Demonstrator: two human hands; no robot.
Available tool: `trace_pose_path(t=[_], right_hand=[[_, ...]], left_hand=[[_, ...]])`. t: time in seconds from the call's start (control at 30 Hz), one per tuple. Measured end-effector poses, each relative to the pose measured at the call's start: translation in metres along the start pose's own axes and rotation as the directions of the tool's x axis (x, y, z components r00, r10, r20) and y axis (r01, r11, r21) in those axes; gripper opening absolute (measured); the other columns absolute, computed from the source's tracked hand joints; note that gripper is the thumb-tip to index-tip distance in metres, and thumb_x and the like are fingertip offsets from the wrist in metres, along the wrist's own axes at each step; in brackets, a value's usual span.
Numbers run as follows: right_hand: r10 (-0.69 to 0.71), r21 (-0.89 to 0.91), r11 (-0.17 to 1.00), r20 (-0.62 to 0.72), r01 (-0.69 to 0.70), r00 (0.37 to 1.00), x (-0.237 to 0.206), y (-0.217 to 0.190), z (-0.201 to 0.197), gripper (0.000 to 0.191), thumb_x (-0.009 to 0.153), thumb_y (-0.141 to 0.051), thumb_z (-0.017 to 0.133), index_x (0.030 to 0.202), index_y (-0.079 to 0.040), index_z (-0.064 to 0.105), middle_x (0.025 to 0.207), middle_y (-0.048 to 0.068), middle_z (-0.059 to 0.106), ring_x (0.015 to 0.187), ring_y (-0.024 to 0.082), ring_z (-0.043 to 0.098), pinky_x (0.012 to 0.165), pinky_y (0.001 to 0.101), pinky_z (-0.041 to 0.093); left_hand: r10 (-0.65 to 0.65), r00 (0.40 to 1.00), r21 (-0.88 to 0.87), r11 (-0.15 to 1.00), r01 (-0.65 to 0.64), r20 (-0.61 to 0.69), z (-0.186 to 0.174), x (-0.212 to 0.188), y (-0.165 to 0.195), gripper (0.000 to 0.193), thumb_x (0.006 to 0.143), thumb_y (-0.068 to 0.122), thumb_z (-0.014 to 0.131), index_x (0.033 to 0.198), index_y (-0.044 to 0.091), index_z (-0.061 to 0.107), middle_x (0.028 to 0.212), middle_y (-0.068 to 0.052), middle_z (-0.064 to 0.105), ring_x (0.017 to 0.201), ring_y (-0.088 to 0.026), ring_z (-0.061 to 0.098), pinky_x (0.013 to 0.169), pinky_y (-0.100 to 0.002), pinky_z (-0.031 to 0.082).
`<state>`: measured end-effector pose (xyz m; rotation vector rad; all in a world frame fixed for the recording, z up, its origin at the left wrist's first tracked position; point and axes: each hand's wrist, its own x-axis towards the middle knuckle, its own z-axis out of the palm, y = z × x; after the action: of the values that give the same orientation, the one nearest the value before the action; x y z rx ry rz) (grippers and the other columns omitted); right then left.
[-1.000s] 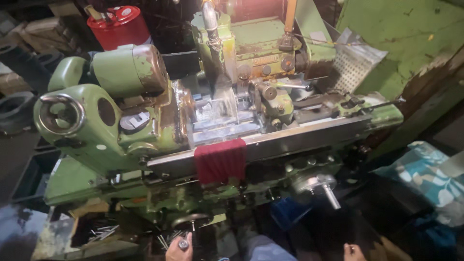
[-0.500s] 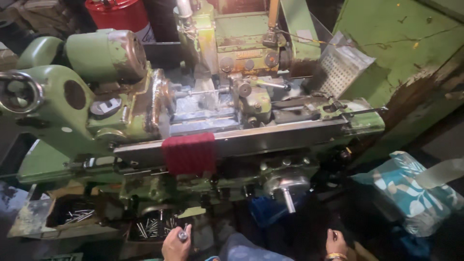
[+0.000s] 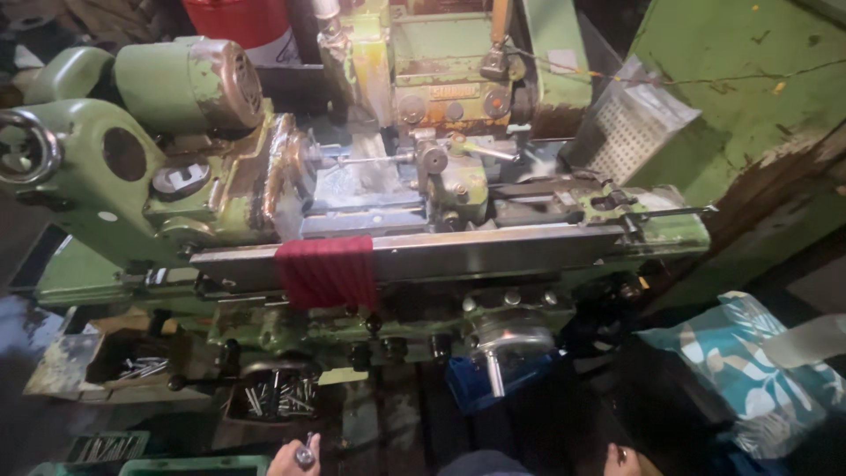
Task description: The person operates a metal turning machine, repeatedly picking up cylindrical metal rods from green bins, inserting them into the machine's chuck, and using a lever to process them. The person then removes the processed rods and places them back into the bins.
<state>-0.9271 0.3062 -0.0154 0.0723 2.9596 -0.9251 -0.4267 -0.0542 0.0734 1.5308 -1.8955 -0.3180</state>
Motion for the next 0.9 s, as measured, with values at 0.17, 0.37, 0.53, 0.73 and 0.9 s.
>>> trace_pose_path(t=[0.17,0.37,0.53,0.73,0.9], right_hand=[[0.012,-0.034,0.999,0.007,-0.012,1.000,-0.026,-0.031,0.009,0.034,0.097,-0.042,0.071,0.116,-0.015,0.074,0.105,0.015,0.078,0.098,0.037,0.073,0.089,0.0494,0.055],[-0.070,0.051,0.996,-0.095,0.075,0.993,-0.047,-0.036,0.032,0.032,0.104,-0.036,0.072,0.114,-0.006,0.073,0.104,0.018,0.076,0.099,0.037,0.072,0.088,0.0486,0.056],[0.045,0.315,0.949,-0.148,0.004,0.988,-0.075,-0.049,0.062,0.029,0.106,-0.025,0.073,0.110,0.004,0.072,0.098,0.019,0.075,0.093,0.032,0.073,0.086,0.0421,0.058],[0.047,0.575,0.818,-0.073,0.004,0.996,-0.112,-0.130,0.060,0.027,0.107,-0.026,0.072,0.113,0.000,0.067,0.087,0.009,0.064,0.071,0.019,0.058,0.062,0.0341,0.048],[-0.088,0.802,0.594,0.141,-0.062,0.986,-0.125,-0.249,0.040,0.022,0.104,-0.026,0.069,0.115,-0.008,0.063,0.075,0.001,0.055,0.048,0.006,0.040,0.040,0.0256,0.034]], left_hand=[[0.039,0.996,0.064,0.997,-0.033,-0.086,-0.020,0.017,0.016,0.033,0.079,0.038,0.078,0.068,0.011,0.062,0.069,-0.012,0.063,0.064,-0.037,0.061,0.057,-0.048,0.048],[0.110,0.994,-0.019,0.994,-0.110,-0.024,-0.040,0.070,0.027,0.041,0.083,0.037,0.078,0.063,0.009,0.056,0.067,-0.010,0.059,0.064,-0.035,0.060,0.059,-0.047,0.047],[0.147,0.989,-0.075,0.986,-0.148,-0.018,-0.065,0.107,0.004,0.041,0.082,0.035,0.079,0.063,0.008,0.054,0.065,-0.011,0.057,0.061,-0.036,0.058,0.056,-0.047,0.045],[0.206,0.975,-0.106,0.975,-0.197,0.083,-0.073,0.150,-0.013,0.040,0.082,0.035,0.078,0.062,0.008,0.056,0.064,-0.011,0.057,0.061,-0.035,0.058,0.054,-0.047,0.045],[0.334,0.922,-0.215,0.932,-0.292,0.196,-0.069,0.188,0.023,0.041,0.085,0.036,0.077,0.064,0.008,0.056,0.067,-0.011,0.057,0.064,-0.035,0.059,0.055,-0.048,0.045]])
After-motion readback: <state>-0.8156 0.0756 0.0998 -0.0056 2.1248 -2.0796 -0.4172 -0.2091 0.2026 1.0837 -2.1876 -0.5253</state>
